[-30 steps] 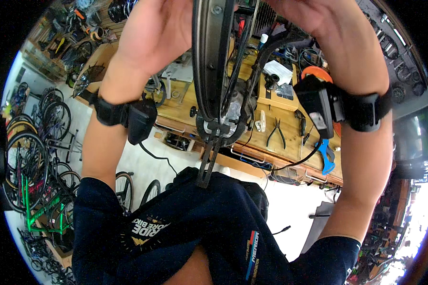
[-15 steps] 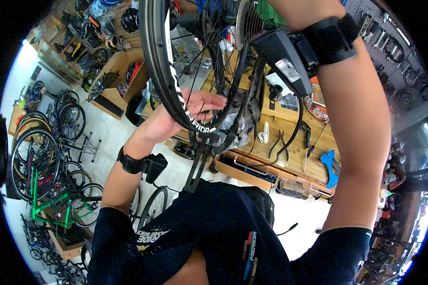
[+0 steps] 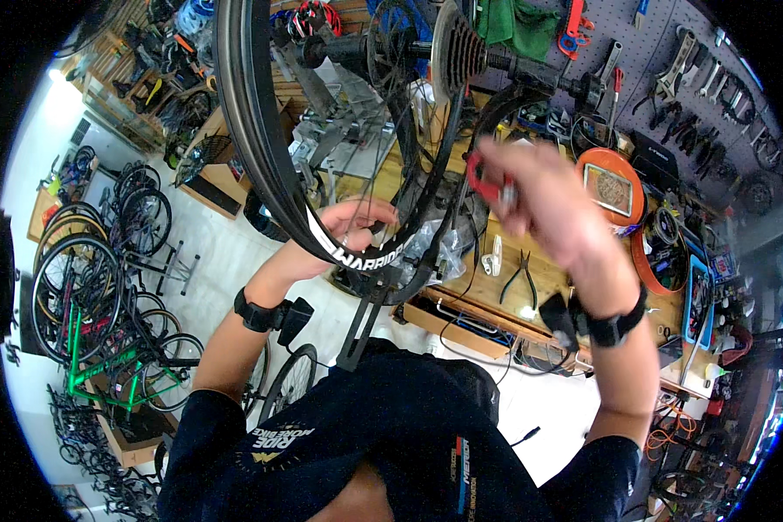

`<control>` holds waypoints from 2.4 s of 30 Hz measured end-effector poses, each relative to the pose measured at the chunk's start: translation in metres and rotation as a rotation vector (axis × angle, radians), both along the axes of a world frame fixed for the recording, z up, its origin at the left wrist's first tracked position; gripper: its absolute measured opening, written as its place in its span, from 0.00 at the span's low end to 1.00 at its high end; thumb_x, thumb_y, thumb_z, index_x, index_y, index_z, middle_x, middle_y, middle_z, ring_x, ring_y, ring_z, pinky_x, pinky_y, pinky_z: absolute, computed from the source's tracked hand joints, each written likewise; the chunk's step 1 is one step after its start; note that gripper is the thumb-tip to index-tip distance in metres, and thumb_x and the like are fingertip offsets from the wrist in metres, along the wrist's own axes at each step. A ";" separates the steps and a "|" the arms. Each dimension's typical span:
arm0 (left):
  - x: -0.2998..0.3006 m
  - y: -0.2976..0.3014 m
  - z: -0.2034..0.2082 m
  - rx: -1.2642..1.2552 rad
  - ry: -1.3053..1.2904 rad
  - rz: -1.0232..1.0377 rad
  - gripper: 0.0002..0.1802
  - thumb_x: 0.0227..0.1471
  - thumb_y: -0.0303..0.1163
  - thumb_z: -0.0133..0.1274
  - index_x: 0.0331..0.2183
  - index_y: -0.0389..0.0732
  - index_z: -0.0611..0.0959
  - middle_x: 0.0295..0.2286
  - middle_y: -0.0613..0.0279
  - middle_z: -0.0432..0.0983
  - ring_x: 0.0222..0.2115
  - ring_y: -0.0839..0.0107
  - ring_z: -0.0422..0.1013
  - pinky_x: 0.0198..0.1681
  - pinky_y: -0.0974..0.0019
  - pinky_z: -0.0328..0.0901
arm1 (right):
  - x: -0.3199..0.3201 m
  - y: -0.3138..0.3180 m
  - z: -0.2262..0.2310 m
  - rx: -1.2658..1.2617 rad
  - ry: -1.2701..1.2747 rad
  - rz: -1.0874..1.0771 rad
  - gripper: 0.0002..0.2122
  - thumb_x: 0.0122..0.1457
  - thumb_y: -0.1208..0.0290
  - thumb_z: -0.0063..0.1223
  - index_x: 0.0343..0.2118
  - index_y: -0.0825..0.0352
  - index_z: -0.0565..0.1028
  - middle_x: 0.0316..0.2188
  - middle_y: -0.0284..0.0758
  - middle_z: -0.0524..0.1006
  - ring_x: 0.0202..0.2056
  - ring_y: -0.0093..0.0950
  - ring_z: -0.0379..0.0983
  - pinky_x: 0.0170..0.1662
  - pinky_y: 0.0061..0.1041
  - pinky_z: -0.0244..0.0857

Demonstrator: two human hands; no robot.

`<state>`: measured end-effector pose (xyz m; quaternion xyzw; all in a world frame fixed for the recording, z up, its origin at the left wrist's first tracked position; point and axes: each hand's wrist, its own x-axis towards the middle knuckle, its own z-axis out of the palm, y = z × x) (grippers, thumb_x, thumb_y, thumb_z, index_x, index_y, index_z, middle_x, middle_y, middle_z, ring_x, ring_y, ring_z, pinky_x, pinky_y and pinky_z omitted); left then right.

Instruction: The person adjusts the tension of bicycle spokes on a wheel mounted in a truing stand by hand and using a spoke wrench.

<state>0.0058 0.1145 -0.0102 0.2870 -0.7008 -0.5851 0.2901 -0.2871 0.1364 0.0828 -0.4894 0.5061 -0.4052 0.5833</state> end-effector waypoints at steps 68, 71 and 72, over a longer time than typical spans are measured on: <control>-0.018 -0.108 -0.012 -0.006 0.108 -0.282 0.37 0.48 0.43 0.64 0.54 0.36 0.68 0.49 0.56 0.66 0.54 0.68 0.60 0.58 0.64 0.56 | 0.081 0.188 -0.178 0.103 0.310 -0.558 0.09 0.66 0.69 0.48 0.30 0.68 0.71 0.22 0.31 0.75 0.21 0.16 0.68 0.25 0.15 0.62; -0.024 -0.127 -0.038 -0.048 0.083 -0.306 0.36 0.47 0.41 0.65 0.54 0.42 0.68 0.53 0.62 0.63 0.60 0.68 0.55 0.60 0.60 0.53 | 0.079 0.186 -0.178 0.113 0.294 -0.560 0.08 0.65 0.71 0.48 0.30 0.69 0.71 0.22 0.31 0.76 0.21 0.16 0.69 0.25 0.15 0.62; -0.025 -0.131 -0.044 -0.032 0.098 -0.307 0.36 0.46 0.40 0.65 0.54 0.42 0.69 0.54 0.62 0.63 0.60 0.68 0.54 0.60 0.59 0.53 | 0.080 0.185 -0.176 0.120 0.300 -0.558 0.08 0.65 0.71 0.48 0.30 0.69 0.71 0.22 0.31 0.76 0.21 0.16 0.69 0.25 0.15 0.62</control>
